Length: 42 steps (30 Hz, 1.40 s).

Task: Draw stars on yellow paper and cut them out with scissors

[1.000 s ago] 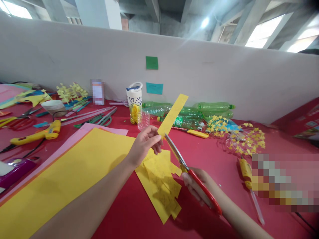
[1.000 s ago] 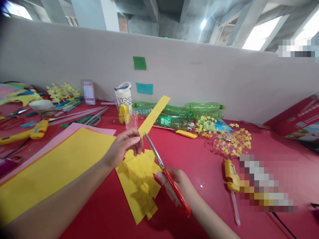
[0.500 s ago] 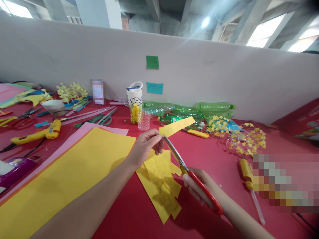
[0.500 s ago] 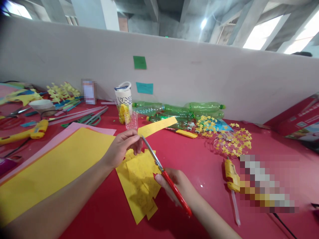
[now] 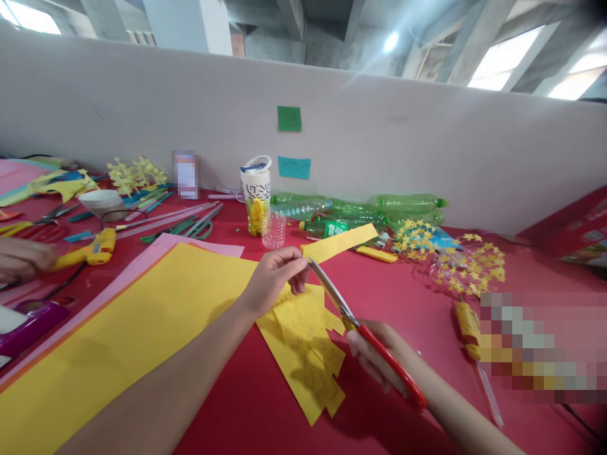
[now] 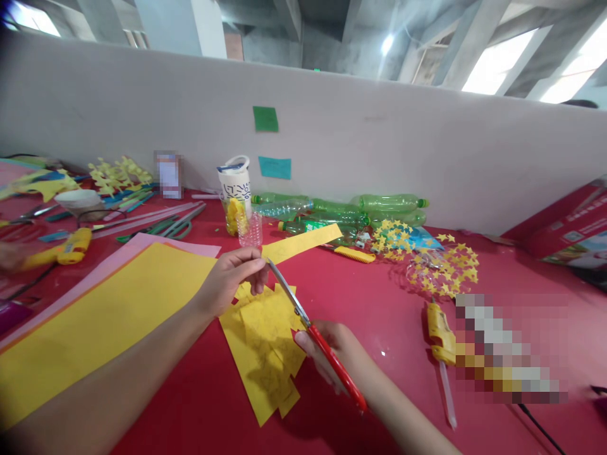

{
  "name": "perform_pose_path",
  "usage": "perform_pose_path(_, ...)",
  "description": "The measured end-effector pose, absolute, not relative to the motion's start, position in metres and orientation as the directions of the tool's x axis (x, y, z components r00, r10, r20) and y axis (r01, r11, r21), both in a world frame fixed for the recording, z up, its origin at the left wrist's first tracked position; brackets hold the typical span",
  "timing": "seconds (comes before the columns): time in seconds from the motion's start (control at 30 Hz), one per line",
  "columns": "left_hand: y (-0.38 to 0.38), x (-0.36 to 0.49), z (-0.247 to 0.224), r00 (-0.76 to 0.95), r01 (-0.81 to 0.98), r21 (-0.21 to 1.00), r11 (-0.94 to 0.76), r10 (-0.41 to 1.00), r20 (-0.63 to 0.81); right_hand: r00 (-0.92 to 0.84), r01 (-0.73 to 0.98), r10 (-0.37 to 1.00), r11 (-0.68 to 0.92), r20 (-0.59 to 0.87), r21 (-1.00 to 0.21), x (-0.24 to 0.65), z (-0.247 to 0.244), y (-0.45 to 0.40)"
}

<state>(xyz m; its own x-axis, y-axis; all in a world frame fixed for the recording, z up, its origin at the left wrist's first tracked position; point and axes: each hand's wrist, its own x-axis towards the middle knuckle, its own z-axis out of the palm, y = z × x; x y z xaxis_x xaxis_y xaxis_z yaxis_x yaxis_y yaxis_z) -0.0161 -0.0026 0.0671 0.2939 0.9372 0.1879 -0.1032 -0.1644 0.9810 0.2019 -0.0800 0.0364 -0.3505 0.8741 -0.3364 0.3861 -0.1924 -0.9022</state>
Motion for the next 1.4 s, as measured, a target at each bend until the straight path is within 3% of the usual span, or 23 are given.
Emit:
perform_pose_path(0.33,-0.003,-0.016,0.066,0.291,-0.111,0.981,-0.159,0.939,0.185,-0.377,0.414,0.833,-0.240,-0.405,-0.878,0.203,0.035,-0.077)
perform_pose_path(0.9,-0.003,-0.018,0.068,0.308,-0.114,0.983,-0.147,0.935,0.175,-0.328,0.497,0.867,-0.179,-0.375,-0.849,0.199,0.049,-0.079)
perform_pose_path(1.4,0.000,-0.021,0.063,0.326,-0.104,0.984,-0.142,0.930,0.169,-0.361,0.450,0.874,-0.143,-0.326,-0.881,0.199,0.049,-0.077)
